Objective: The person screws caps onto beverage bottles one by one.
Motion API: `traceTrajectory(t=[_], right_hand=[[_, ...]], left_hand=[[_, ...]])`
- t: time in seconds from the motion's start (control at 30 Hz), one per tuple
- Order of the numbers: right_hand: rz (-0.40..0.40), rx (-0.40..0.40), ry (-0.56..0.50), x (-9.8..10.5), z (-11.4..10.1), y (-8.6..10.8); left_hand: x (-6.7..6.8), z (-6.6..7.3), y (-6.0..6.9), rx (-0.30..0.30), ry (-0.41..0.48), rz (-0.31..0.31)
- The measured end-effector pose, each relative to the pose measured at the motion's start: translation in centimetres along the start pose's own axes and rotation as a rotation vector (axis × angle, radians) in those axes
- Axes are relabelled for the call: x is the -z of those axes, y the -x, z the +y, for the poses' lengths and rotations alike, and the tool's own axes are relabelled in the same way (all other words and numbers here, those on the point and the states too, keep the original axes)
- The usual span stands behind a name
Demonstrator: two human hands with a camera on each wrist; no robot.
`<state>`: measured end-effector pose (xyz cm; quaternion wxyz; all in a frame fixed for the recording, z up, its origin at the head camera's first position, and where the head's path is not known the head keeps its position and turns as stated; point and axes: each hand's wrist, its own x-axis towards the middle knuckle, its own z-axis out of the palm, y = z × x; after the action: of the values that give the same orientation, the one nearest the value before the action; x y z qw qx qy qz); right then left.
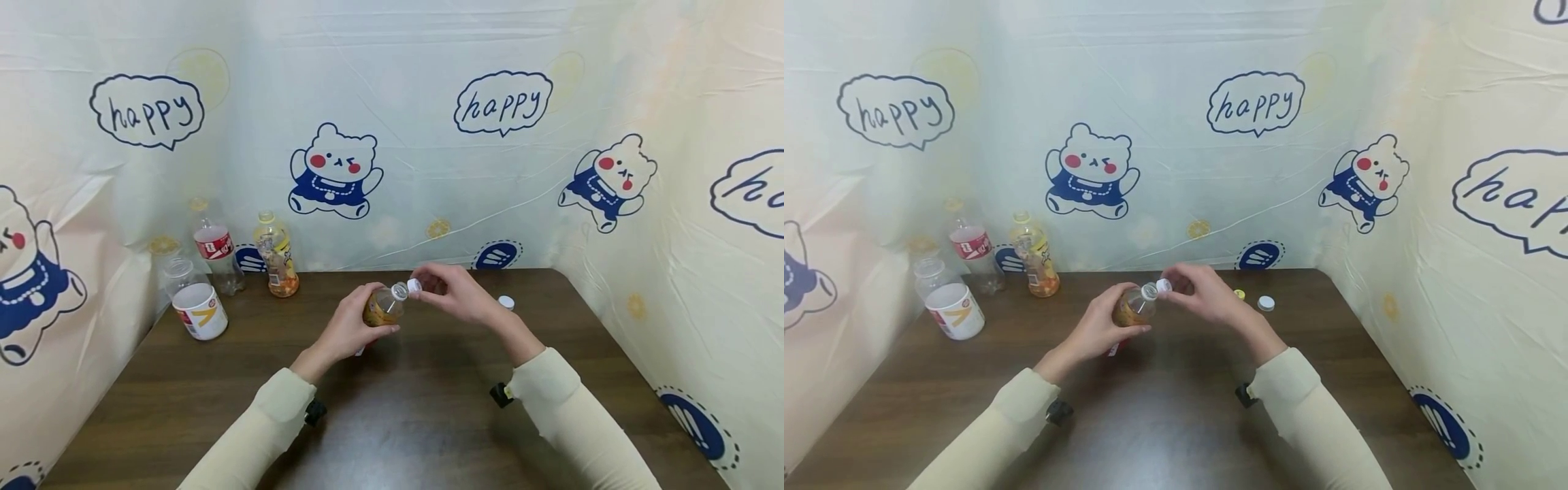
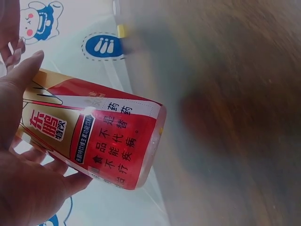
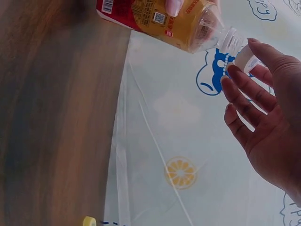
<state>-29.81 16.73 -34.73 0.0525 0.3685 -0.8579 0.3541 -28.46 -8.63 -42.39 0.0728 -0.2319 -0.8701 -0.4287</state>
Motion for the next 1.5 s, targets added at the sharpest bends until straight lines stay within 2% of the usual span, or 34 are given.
traceTrajectory(t=[0.3, 0.63, 0.9, 1.1, 1.3, 1.5], right_hand=[[-0.056, -0.010, 0.020, -0.2, -0.1, -0.2], [-0.093, -0.034, 0.058, -0.2, -0.5, -0.2], [-0.110, -0.036, 0.064, -0.1, -0.7, -0.3], [-0.118, -0.014, 0.101, -0.1, -0.7, -0.2], [-0.149, 0.000, 0.134, 0.2, -1.2, -0.4], [-0.167, 0.039, 0.185, 0.7, -1.4, -0.5]], left_hand=[[-0.6, 0.5, 0.3, -0.009, -0.015, -0.027], [-1.0, 0.4, 0.3, -0.044, 0.006, -0.020], [-1.3, 0.4, 0.6, 0.038, 0.098, -0.027], [-1.5, 0.5, 0.8, 0.042, 0.116, 0.003], [-1.6, 0.3, 0.8, 0.064, 0.138, -0.007], [-1.4, 0.3, 0.7, 0.060, 0.144, -0.010]])
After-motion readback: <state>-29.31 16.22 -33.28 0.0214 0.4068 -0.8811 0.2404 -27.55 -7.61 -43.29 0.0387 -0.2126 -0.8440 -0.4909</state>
